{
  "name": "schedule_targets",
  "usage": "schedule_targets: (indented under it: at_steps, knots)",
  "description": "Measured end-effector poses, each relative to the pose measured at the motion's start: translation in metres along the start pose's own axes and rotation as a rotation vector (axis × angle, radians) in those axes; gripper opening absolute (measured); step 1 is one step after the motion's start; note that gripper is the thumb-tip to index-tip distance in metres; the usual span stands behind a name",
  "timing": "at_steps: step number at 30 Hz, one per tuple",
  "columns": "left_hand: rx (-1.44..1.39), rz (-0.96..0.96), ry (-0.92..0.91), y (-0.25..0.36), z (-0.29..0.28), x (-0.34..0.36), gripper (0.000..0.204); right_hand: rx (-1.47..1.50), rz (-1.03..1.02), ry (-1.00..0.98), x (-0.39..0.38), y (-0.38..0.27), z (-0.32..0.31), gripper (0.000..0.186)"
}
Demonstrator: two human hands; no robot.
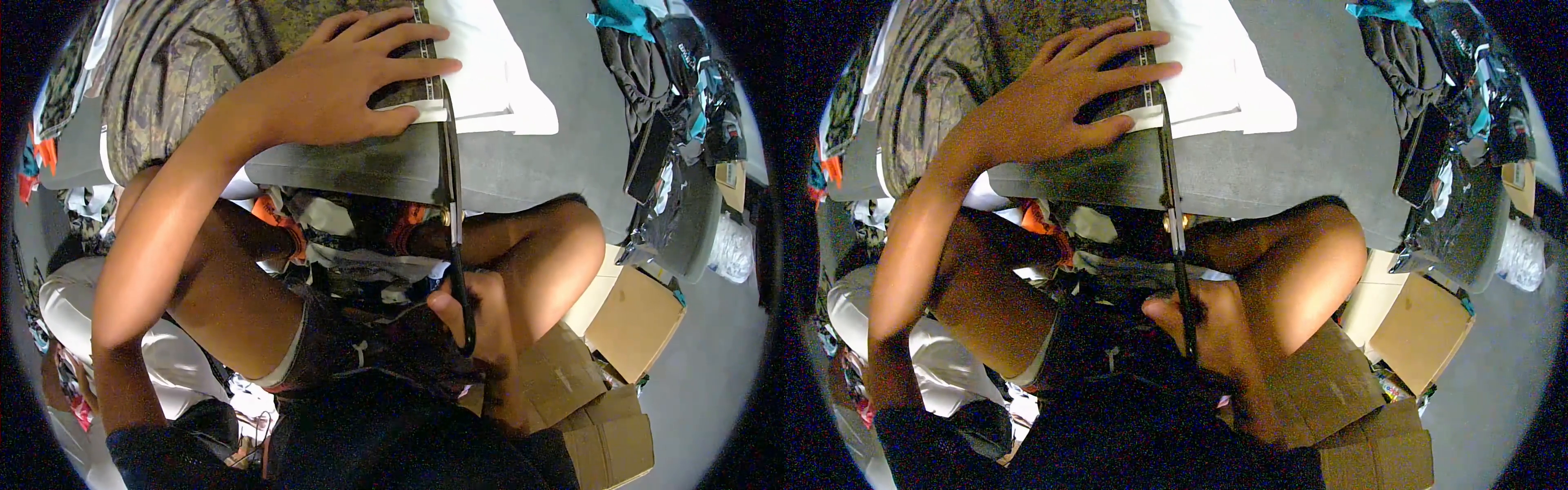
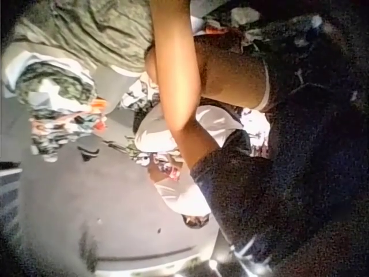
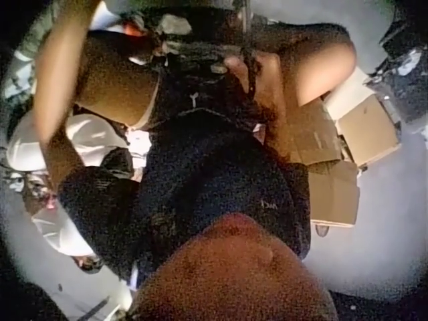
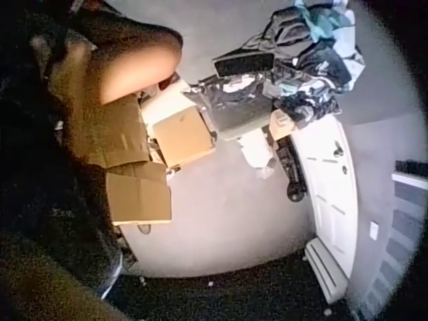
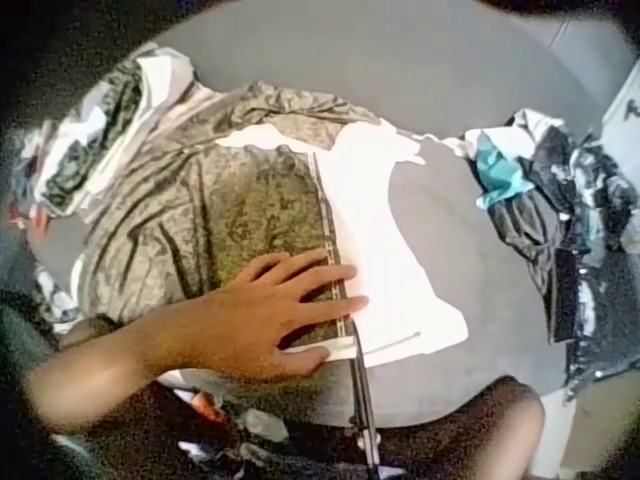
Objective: The person cuts printed fabric pieces along marked lines using scissors, flattening and repositioning the material by hand between cuts.
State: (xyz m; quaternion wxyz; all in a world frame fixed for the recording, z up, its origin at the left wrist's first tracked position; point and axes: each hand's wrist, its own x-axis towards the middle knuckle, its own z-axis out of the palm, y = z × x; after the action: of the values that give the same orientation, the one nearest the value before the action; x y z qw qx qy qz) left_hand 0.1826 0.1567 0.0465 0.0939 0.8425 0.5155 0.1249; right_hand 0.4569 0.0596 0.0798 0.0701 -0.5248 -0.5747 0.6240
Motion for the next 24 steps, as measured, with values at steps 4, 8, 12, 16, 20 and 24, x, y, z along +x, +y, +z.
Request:
schedule_targets:
  at_steps: [4,8,12,16,20,24]
  knots:
    - [-0.004,0.004,0.000,-0.0007,0.0000,0.0001,0.058,0.010,0.060,0.019,-0.0014,-0.0018,0.0021,0.033]
    - [-0.011,0.006,0.006,-0.0009,0.0008,0.0009,0.058,0.021,0.052,0.028,-0.0018,-0.0010,0.0023,0.033]
    - [-0.015,-0.006,-0.007,0.0007,-0.0013,0.0010,0.057,0.012,0.052,0.016,-0.0018,-0.0029,0.0011,0.033]
    - [-0.014,-0.014,-0.015,0.0022,-0.0031,0.0014,0.057,-0.008,0.013,0.008,-0.0009,0.0013,-0.0006,0.032]
    - [-0.011,-0.018,-0.015,0.0027,-0.0032,0.0015,0.057,-0.023,-0.022,0.012,-0.0007,0.0035,-0.0004,0.032]
    - [-0.005,-0.018,-0.003,0.0020,-0.0023,0.0014,0.057,-0.013,-0.012,0.029,-0.0020,0.0032,0.0013,0.031]
